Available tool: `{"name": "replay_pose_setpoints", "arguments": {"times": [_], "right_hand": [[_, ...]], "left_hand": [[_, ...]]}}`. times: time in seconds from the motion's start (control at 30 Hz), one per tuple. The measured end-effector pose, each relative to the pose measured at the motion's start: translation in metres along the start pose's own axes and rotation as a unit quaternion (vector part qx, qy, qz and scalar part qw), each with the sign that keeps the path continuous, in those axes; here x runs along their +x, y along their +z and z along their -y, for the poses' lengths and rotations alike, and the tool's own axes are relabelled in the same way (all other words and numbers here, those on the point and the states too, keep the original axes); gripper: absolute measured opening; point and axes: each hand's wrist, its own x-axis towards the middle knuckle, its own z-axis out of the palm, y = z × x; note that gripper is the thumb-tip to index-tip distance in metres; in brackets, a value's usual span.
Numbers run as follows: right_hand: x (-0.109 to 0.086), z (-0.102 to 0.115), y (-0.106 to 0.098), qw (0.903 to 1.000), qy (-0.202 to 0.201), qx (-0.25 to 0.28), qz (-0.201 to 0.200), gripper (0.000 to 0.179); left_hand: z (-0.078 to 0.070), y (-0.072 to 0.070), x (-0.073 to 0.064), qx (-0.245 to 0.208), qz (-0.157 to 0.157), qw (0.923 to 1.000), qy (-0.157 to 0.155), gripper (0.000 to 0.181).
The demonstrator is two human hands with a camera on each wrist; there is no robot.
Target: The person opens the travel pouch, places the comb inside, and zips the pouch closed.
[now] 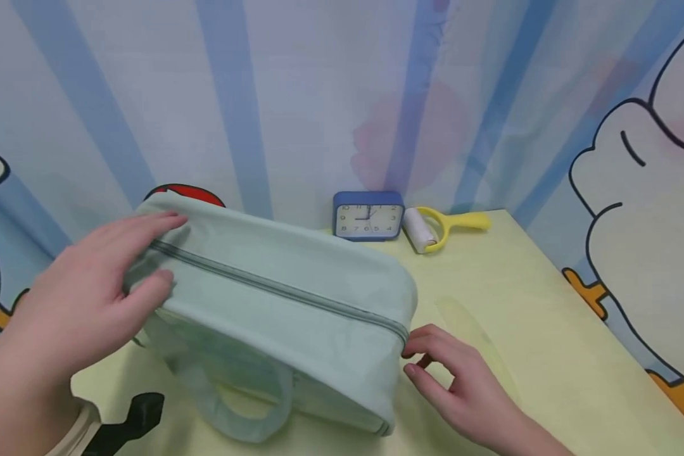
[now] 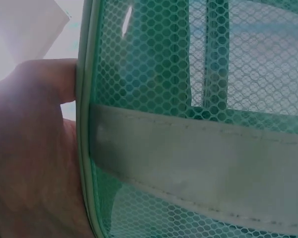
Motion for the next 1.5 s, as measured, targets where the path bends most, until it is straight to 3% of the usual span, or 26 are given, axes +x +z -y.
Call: {"name": "replay_pose_setpoints", "arguments": {"times": [0.17, 0.3, 0.37, 0.53, 0.6, 0.87, 1.0, 1.13, 1.3, 1.5], "right_hand": [[0.006, 0.002, 0.007, 0.9968, 0.034, 0.066, 0.029, 0.025], [0.005, 0.002, 0.012, 0.9887, 0.075, 0.124, 0.038, 0.022], [0.003, 0.001, 0.013, 0.9791, 0.107, 0.166, 0.049, 0.017], [0.000, -0.003, 0.016, 0.9413, 0.169, 0.279, 0.089, 0.005], [-0.001, -0.004, 0.018, 0.9347, 0.174, 0.295, 0.095, 0.008], [-0.003, -0.009, 0.026, 0.9327, 0.150, 0.324, 0.046, 0.003], [-0.004, -0.010, 0.027, 0.9294, 0.145, 0.336, 0.049, 0.004], [-0.003, -0.010, 0.027, 0.9345, 0.129, 0.326, 0.064, 0.009], [-0.004, -0.010, 0.025, 0.9396, 0.131, 0.313, 0.047, 0.013], [-0.004, -0.010, 0.017, 0.9248, 0.141, 0.352, 0.030, 0.017]], "left_hand": [[-0.002, -0.001, -0.004, 0.001, -0.002, 0.9998, -0.020, 0.055], [-0.005, 0.000, -0.004, 0.004, -0.005, 0.9993, -0.037, 0.056], [-0.006, 0.001, -0.003, 0.005, -0.006, 0.9992, -0.040, 0.056], [-0.007, 0.000, -0.002, 0.009, -0.011, 0.9993, -0.036, 0.056], [-0.006, 0.000, -0.003, 0.012, -0.008, 0.9992, -0.037, 0.056], [-0.005, -0.001, -0.005, 0.000, -0.016, 0.9994, -0.032, 0.058], [-0.006, -0.001, -0.004, 0.001, -0.012, 0.9996, -0.024, 0.058], [-0.005, -0.001, -0.004, 0.003, -0.016, 0.9999, -0.005, 0.057], [-0.007, -0.001, -0.003, 0.002, -0.020, 0.9997, 0.015, 0.056], [-0.009, -0.002, -0.002, 0.001, -0.014, 0.9999, 0.006, 0.057]]}}
